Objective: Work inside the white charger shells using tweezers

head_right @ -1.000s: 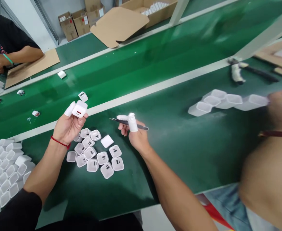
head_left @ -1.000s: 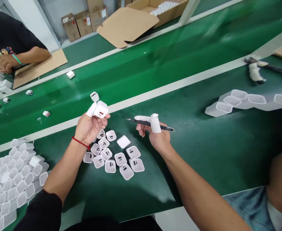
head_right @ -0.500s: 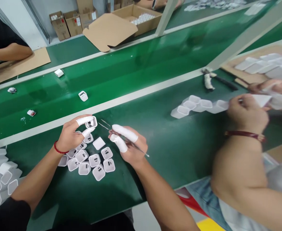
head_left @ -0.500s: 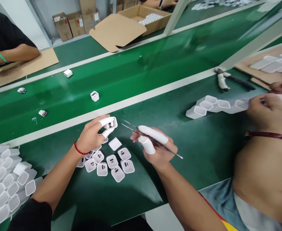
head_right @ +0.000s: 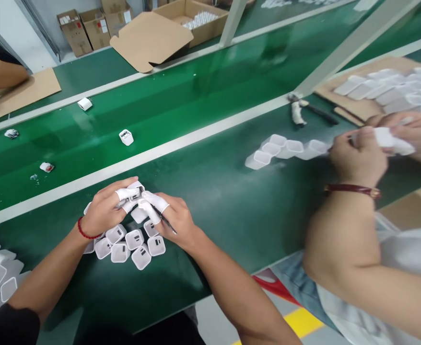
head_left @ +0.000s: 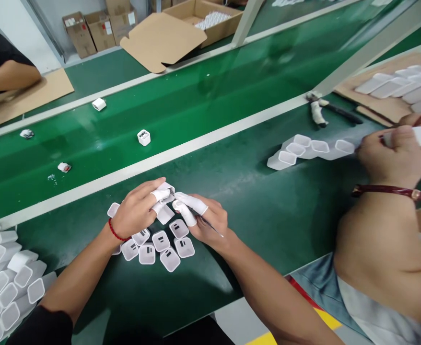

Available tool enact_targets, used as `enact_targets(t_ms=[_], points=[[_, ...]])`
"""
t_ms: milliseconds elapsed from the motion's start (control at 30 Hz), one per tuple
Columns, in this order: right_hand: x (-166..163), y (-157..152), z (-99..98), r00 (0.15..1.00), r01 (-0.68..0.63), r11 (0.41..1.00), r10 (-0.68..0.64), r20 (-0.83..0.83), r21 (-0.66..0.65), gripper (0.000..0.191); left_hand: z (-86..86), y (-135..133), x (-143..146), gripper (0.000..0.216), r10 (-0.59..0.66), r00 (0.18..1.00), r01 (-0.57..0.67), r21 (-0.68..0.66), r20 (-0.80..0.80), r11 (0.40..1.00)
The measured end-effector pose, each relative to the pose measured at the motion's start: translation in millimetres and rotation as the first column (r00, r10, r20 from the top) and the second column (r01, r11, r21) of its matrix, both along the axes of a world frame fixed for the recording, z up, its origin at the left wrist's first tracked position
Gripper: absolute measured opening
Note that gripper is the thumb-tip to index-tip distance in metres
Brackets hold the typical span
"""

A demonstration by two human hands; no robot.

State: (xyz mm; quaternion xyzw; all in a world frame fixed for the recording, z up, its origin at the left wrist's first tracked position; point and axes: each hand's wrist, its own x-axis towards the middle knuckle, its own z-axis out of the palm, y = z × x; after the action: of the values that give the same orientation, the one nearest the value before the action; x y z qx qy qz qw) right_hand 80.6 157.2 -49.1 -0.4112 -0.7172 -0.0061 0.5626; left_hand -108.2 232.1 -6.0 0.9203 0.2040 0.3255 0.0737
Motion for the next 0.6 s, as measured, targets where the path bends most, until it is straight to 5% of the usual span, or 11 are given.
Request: enact_targets(t_ms=[600], points=[[-5, -2, 11.9, 0.959, -0.017, 0.999, 0.025, 0.281, -0.032, 0.027, -2.5, 3, -3, 0.041, 0.03, 0.998, -0.032, -0.03, -0.052, 0.999]])
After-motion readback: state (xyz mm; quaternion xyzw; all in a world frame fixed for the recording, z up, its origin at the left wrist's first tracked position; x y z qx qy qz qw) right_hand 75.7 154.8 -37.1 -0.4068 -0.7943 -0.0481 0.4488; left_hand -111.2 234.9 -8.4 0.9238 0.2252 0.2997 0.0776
